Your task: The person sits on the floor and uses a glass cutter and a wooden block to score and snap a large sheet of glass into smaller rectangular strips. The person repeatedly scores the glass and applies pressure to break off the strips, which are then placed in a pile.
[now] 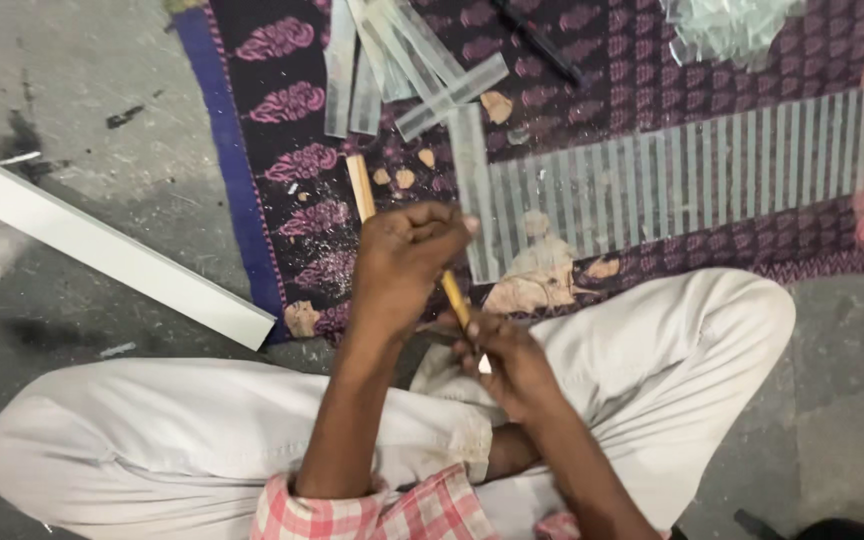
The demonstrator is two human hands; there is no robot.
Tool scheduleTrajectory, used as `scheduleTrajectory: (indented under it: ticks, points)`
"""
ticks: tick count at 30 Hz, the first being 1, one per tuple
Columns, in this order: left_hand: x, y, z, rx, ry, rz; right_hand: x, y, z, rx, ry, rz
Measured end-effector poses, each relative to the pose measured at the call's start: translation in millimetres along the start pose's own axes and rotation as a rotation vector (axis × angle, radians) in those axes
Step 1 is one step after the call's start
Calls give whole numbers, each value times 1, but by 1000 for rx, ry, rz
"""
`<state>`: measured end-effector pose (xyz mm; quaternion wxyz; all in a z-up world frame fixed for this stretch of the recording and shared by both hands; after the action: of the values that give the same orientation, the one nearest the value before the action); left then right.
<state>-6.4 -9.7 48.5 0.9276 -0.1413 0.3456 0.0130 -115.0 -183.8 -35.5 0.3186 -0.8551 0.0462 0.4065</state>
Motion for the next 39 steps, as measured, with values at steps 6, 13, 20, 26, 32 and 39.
scheduleTrajectory:
  ticks: [6,13,20,26,32,39]
  points:
    - [24,34,-12,-108,-69,150,-19,-5,5,-92,-102,-52]
    - [69,36,-11,70,-232,259,-12,-3,-14,-98,51,-87]
    - [78,31,34,485,-258,546,-20,-1,-28,-398,214,-107]
    - [19,45,12,544,-262,492,-34,-20,-55,-1386,652,-55]
    - [23,25,-66,44,-236,175,-16,24,-143,-1381,835,112]
    - [50,4,-109,65,58,228,34,221,-382,-1520,1238,911]
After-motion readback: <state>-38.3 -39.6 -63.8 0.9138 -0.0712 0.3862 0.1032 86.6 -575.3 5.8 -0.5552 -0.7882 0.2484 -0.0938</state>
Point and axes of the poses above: each hand's wrist, its own x-axis towards the middle knuckle, its own y-axis out of the back of the hand, z = x × y, the point moved 1 cm from there along x, towards the middle knuckle, and after that the axes turned 9 degrees about y, right-handed, at the moved point
